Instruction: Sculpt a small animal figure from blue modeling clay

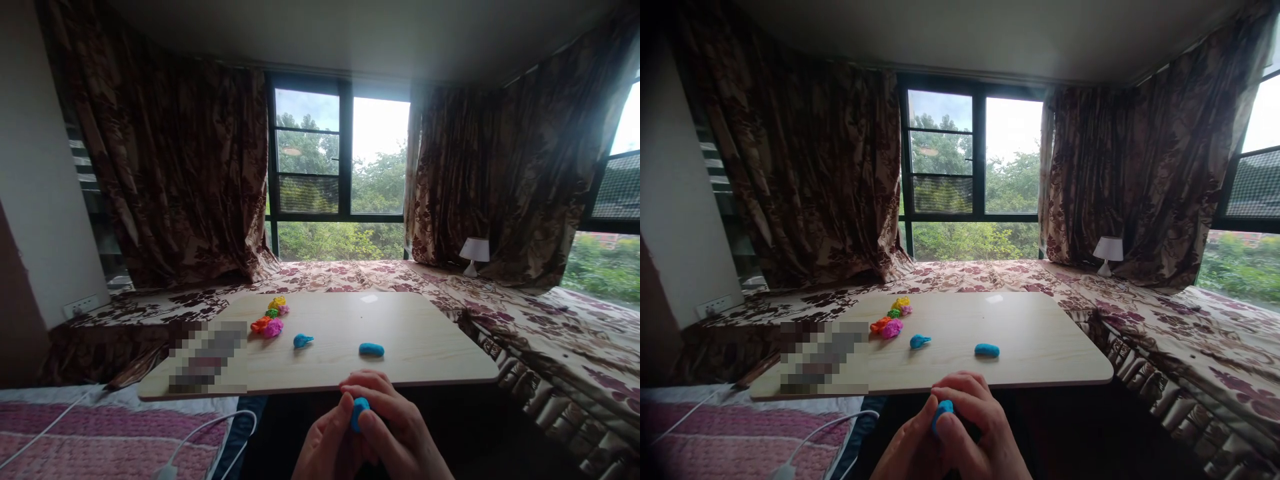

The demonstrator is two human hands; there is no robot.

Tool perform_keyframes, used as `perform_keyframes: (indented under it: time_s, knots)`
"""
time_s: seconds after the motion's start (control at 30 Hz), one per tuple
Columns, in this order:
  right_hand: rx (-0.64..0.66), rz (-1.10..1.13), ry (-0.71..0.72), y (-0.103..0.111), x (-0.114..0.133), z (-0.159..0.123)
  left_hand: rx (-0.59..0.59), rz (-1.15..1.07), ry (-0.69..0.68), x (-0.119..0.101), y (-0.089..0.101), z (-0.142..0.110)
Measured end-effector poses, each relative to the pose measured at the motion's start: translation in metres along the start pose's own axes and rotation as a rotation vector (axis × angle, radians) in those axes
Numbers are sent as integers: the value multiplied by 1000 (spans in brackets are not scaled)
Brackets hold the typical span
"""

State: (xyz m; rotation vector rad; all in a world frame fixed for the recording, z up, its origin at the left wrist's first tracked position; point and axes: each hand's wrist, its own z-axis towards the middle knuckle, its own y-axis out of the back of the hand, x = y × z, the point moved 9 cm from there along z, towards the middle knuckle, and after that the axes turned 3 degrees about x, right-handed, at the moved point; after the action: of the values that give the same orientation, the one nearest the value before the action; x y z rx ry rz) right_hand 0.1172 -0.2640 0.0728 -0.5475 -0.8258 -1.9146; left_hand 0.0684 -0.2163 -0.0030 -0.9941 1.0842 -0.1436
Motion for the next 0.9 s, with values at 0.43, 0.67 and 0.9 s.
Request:
perform_keyframes:
  time_s: [0.43, 0.67, 0.9]
  knots:
    - [-59, 28, 9, 9, 1, 0, 22, 8, 25, 8, 3, 5]
    - [-123, -27, -24, 13, -10, -5, -26, 28, -2, 4, 8, 4]
    - [-96, 29, 31, 10, -4, -4, -18, -10, 11, 3, 2, 2]
